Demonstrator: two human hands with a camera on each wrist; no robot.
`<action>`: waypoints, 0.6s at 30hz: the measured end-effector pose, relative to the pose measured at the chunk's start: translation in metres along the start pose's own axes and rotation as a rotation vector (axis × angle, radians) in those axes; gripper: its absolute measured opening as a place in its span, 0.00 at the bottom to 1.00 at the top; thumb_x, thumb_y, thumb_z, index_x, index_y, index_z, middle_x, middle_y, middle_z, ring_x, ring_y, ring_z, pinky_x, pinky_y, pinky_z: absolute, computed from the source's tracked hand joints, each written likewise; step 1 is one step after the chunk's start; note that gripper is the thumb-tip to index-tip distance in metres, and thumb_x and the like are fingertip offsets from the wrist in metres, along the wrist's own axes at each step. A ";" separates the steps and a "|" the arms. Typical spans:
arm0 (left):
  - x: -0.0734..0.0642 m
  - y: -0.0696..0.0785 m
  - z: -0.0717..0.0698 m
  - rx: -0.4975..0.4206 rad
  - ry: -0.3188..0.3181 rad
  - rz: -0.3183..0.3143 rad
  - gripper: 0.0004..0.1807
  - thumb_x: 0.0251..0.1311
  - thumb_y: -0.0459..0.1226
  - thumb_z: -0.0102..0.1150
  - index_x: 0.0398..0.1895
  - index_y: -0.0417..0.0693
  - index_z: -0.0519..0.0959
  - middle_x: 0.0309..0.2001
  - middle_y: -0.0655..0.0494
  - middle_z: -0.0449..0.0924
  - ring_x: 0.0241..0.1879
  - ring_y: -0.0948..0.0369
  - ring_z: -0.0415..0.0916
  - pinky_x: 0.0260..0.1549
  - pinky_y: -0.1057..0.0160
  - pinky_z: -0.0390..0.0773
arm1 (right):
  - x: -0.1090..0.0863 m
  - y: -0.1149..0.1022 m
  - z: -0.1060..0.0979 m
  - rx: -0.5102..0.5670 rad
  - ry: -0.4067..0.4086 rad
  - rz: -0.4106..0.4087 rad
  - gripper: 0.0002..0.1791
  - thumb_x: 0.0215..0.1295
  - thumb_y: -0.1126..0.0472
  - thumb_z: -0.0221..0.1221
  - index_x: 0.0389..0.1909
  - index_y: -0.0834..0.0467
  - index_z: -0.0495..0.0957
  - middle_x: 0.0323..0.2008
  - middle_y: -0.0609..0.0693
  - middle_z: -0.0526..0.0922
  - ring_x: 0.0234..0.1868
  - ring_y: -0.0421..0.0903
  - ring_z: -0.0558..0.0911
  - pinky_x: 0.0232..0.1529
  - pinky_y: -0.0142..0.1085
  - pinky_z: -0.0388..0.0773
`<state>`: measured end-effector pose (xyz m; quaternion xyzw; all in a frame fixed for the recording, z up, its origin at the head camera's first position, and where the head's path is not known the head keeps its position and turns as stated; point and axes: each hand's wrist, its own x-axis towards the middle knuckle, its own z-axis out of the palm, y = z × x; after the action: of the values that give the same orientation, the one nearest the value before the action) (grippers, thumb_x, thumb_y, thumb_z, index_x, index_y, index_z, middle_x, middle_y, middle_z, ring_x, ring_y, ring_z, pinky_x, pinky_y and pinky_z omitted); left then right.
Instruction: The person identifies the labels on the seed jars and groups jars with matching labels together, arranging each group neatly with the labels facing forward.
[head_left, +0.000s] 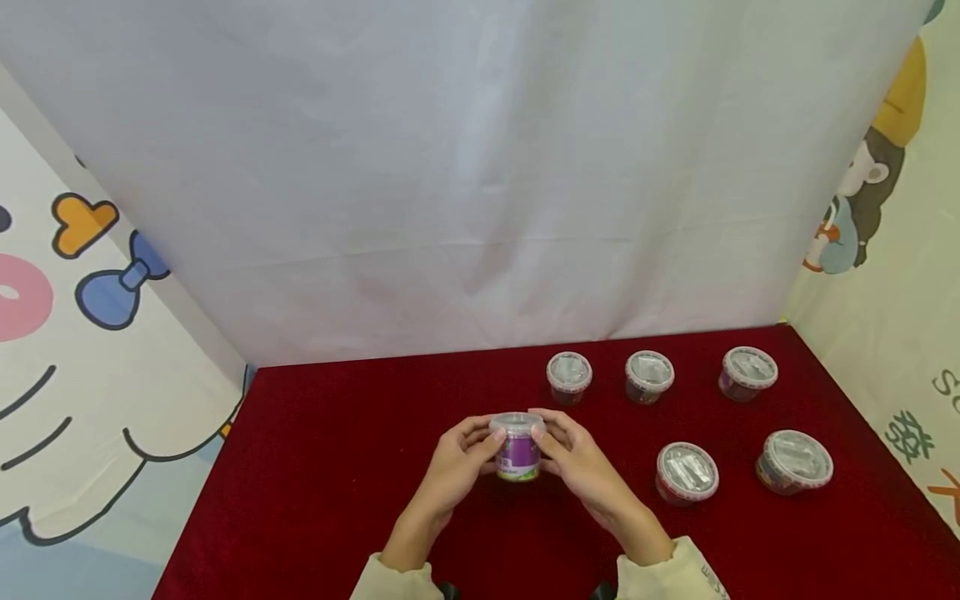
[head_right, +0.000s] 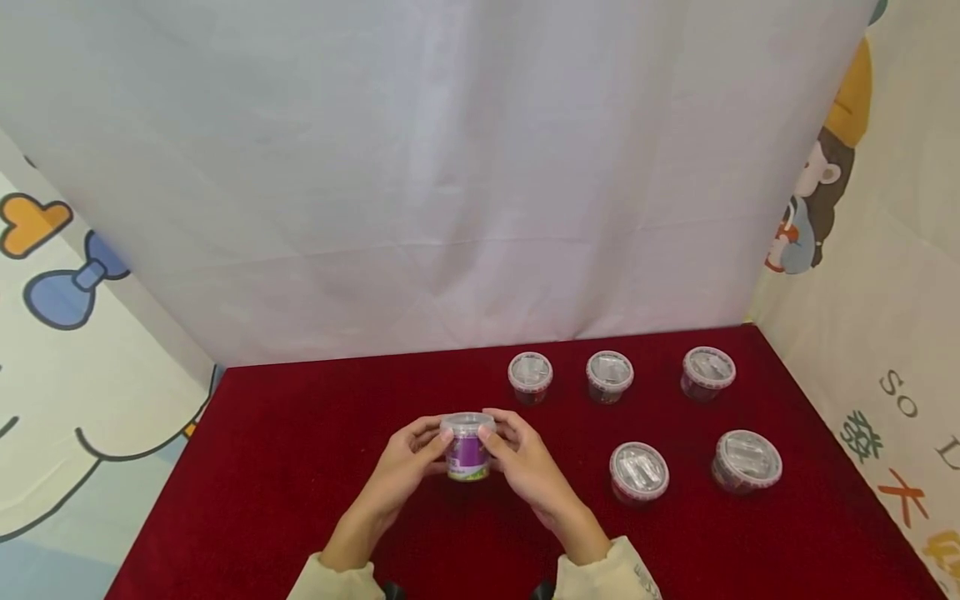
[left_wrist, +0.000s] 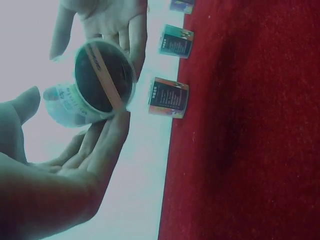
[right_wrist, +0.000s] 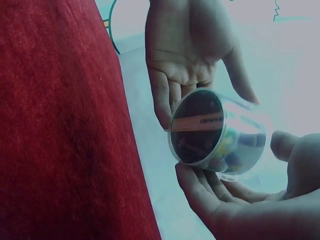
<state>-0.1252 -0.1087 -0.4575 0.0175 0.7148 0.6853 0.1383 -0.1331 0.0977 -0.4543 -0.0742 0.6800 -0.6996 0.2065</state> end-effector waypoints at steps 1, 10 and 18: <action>0.000 0.000 0.000 0.002 0.018 0.004 0.29 0.75 0.46 0.58 0.69 0.35 0.69 0.62 0.39 0.77 0.54 0.56 0.81 0.52 0.57 0.84 | 0.000 0.000 0.001 0.000 0.014 -0.003 0.32 0.83 0.52 0.49 0.77 0.65 0.57 0.71 0.67 0.68 0.70 0.56 0.73 0.65 0.47 0.78; -0.001 -0.001 0.004 0.023 0.087 0.016 0.27 0.72 0.46 0.62 0.63 0.36 0.70 0.56 0.41 0.78 0.48 0.60 0.81 0.48 0.59 0.84 | 0.005 0.001 0.007 -0.058 0.070 -0.015 0.29 0.81 0.55 0.52 0.75 0.65 0.61 0.66 0.66 0.74 0.65 0.55 0.78 0.60 0.44 0.81; -0.003 -0.002 -0.006 0.011 0.019 0.038 0.29 0.76 0.45 0.57 0.71 0.35 0.68 0.63 0.37 0.76 0.54 0.56 0.81 0.53 0.55 0.84 | 0.006 0.000 0.007 -0.011 -0.022 -0.012 0.31 0.84 0.53 0.47 0.78 0.65 0.57 0.72 0.68 0.68 0.69 0.56 0.73 0.66 0.48 0.77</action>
<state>-0.1229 -0.1155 -0.4587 0.0252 0.7193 0.6841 0.1182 -0.1356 0.0893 -0.4547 -0.0872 0.6811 -0.6962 0.2091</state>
